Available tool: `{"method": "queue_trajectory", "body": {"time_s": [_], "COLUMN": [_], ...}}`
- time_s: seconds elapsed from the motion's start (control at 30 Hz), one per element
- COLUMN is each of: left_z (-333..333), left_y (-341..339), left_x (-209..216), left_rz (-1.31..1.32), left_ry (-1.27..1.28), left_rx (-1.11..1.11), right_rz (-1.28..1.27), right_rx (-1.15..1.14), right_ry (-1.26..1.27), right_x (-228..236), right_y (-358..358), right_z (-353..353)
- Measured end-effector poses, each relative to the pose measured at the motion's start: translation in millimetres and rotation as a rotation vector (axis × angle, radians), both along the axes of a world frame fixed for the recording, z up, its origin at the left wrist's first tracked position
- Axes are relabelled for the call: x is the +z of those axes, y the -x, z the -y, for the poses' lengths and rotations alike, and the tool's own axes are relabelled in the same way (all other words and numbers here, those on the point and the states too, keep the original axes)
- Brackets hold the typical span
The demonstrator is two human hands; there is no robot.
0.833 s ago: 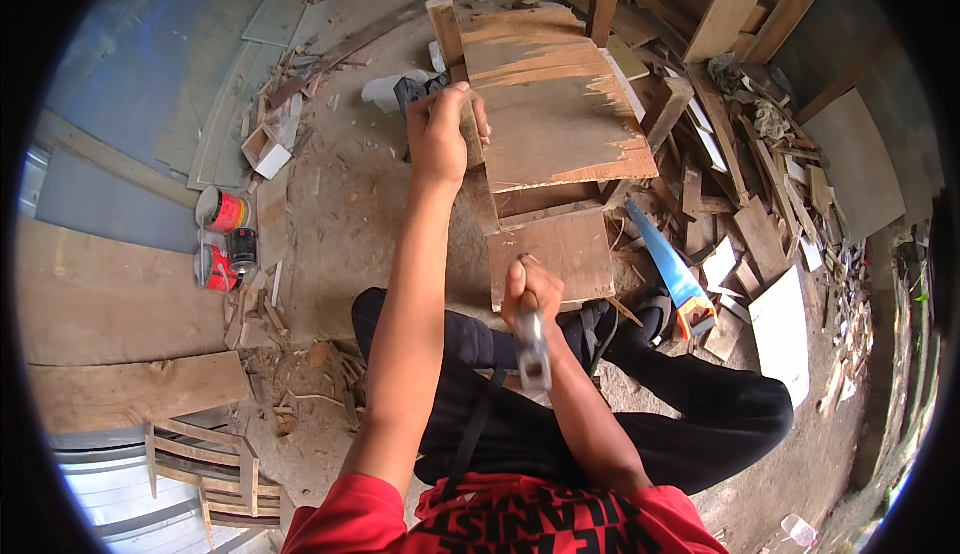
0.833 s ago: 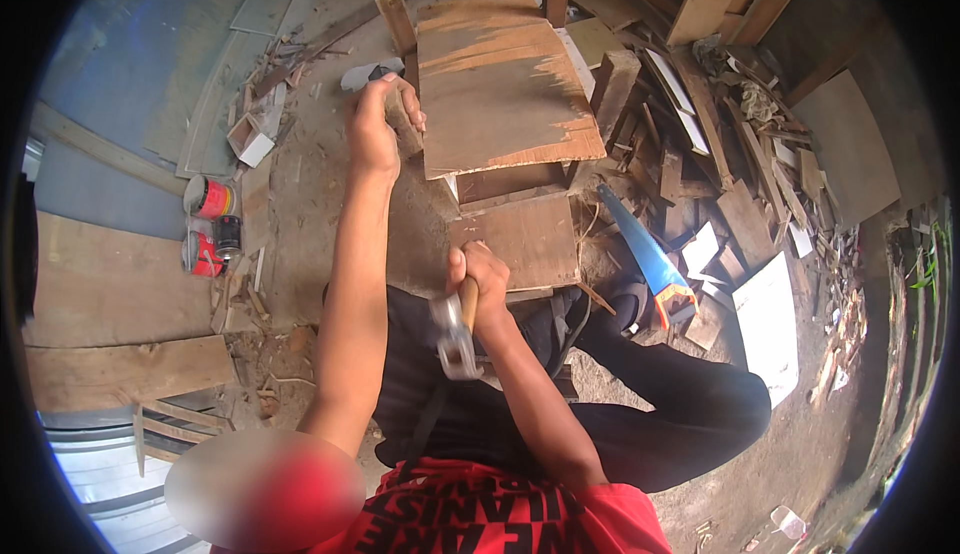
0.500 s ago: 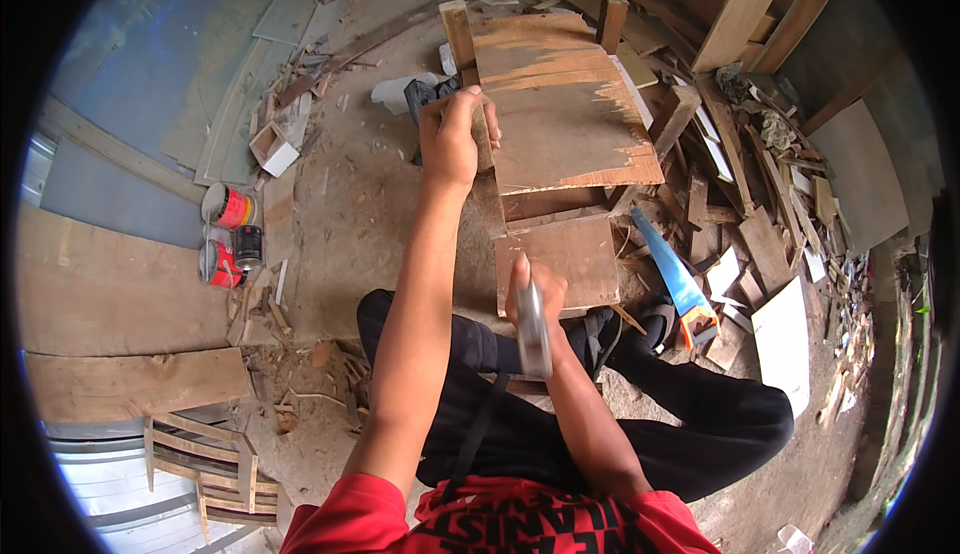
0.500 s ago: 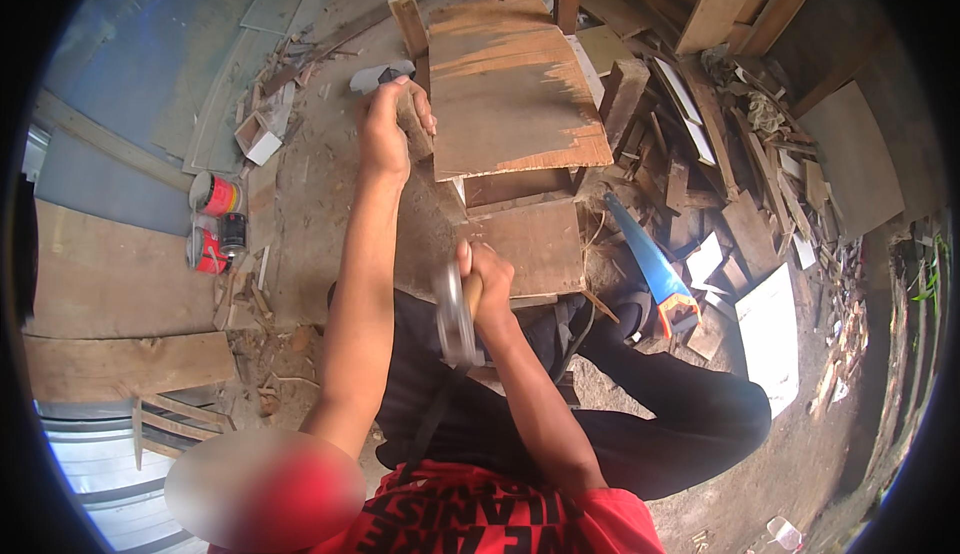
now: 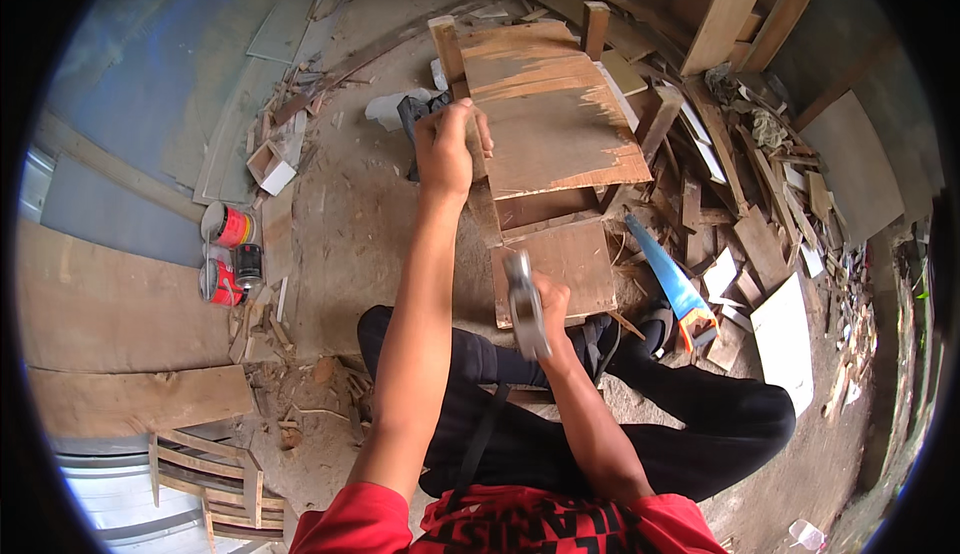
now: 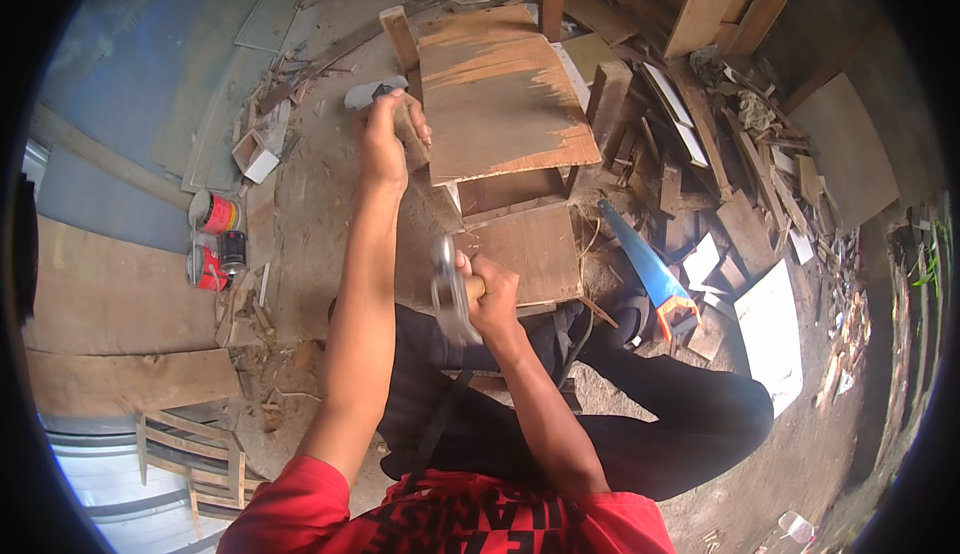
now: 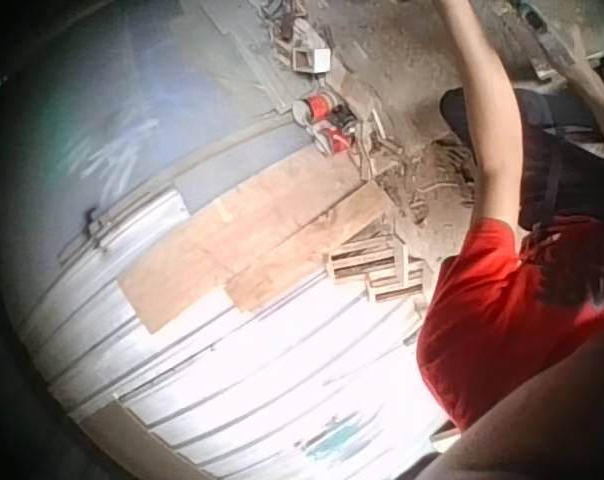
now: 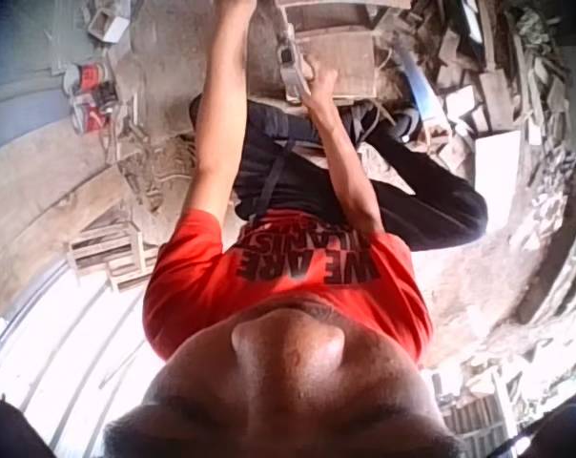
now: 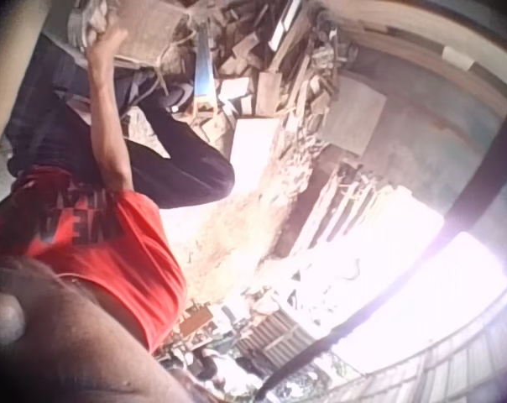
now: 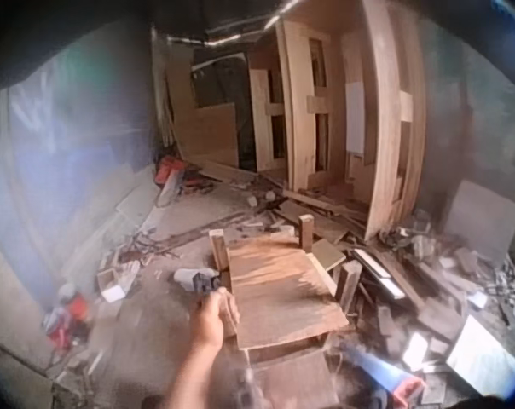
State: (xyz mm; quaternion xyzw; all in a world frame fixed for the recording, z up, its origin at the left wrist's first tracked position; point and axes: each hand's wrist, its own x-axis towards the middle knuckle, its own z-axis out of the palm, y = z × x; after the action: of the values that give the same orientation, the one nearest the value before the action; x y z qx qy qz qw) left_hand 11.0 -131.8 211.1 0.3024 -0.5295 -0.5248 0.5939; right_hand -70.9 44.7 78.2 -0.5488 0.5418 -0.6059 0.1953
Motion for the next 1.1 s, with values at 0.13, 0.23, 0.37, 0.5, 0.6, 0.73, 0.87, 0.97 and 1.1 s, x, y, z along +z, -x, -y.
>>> {"method": "queue_trajectory", "body": {"time_s": [0.13,0.23,0.37,0.5,0.6,0.73,0.87,0.97,1.1], "left_z": [0.7,2.5,-13.1,-55.9,-93.3,-137.5,-145.4,-133.2,-116.1], "left_y": [3.7,2.1,12.1,47.3,78.2,102.3,113.7,103.3,74.5], "left_x": [-1.4,4.2,8.1,12.3,17.3,16.7,14.6,9.3,0.5], "left_rz": [-0.006,-0.082,-0.028,-0.009,0.175,0.196,0.161,0.288,0.323], "left_ry": [-0.031,-0.092,-0.051,0.01,0.136,0.152,0.167,0.249,0.569], "left_rx": [0.019,0.043,0.101,0.106,0.094,-0.046,-0.145,-0.206,0.087], "right_rz": [0.148,0.182,0.786,0.847,0.865,0.768,0.619,0.527,0.458], "right_rx": [-0.087,-0.153,-0.149,-0.37,-0.402,-0.476,-0.398,-0.353,-0.294], "right_ry": [-0.019,-0.234,-0.151,-0.134,-0.14,-0.167,-0.122,-0.013,-0.019], "right_x": [0.0,-7.2,-0.5,6.0,5.0,16.4,15.2,1.2,27.1], "right_y": [-9.3,-4.1,1.1,44.1,86.8,111.8,124.8,124.8,92.4], "right_z": [7.0,8.2,-7.5,-8.1,-21.0,-37.2,-51.6,-50.4,-45.8]}}
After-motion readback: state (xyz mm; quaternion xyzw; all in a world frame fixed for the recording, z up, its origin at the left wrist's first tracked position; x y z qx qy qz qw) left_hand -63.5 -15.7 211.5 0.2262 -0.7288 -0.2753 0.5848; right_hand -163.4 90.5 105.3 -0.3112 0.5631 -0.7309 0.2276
